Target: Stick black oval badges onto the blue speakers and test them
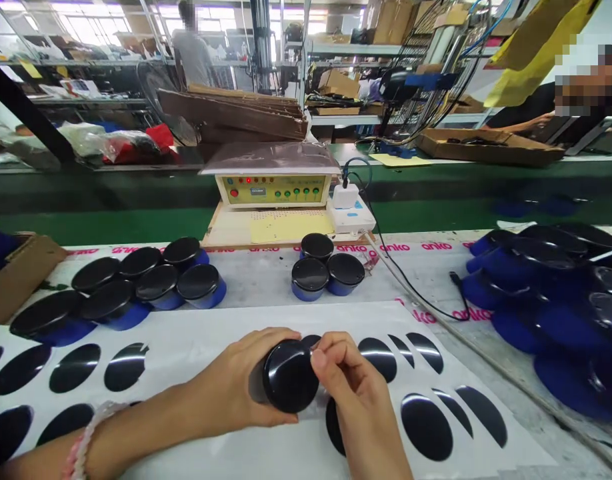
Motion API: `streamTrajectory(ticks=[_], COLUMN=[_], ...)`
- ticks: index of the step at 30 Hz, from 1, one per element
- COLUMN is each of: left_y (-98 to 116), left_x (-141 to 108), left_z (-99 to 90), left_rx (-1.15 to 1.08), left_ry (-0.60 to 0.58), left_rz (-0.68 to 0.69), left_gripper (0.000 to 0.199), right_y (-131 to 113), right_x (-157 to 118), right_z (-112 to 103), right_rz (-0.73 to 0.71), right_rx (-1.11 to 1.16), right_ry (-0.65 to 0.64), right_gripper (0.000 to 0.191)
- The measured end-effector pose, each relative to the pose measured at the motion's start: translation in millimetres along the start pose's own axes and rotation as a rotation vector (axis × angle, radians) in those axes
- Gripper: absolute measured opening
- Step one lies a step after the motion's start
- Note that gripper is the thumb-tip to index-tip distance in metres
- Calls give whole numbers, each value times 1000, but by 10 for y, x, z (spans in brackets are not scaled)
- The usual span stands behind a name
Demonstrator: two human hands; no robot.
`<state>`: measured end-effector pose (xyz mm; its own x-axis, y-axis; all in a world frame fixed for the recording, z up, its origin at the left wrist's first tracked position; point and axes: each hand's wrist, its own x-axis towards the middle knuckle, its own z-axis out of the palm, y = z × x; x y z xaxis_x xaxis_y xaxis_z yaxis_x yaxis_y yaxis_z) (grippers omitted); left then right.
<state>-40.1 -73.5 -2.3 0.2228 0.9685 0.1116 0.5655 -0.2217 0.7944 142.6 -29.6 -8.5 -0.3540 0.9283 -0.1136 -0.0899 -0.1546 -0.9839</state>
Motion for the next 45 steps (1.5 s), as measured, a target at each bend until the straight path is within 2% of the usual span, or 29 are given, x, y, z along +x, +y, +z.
streamTrajectory(ticks=[8, 12, 20, 26, 34, 41, 43, 45], left_y=[-9, -4, -3, -9, -5, -29, -21, -5], left_x=[5, -2, -1, -23, -8, -20, -25, -32], left_z=[1, 4, 4, 22, 26, 18, 19, 20], left_rx=[4, 8, 20, 20, 25, 36, 34, 33], left_ry=[-6, 3, 17, 32, 51, 55, 59, 68], left_rz=[17, 28, 55, 70, 91, 122, 122, 114], left_gripper=[74, 73, 70, 67, 65, 66, 66, 66], right_y=[50, 69, -78, -91, -77, -66, -43, -32], right_x=[12, 8, -34, -46, -65, -39, -32, -35], right_z=[11, -8, 83, 117, 112, 68, 34, 28], right_rz=[-22, -104, -241, -308, -328, -304, -217, -81], right_rx=[-29, -116, -382, -458, -560, -568, -499, -406], right_ry=[-11, 20, 95, 116, 107, 92, 102, 95], right_gripper=[28, 26, 25, 24, 23, 23, 19, 27])
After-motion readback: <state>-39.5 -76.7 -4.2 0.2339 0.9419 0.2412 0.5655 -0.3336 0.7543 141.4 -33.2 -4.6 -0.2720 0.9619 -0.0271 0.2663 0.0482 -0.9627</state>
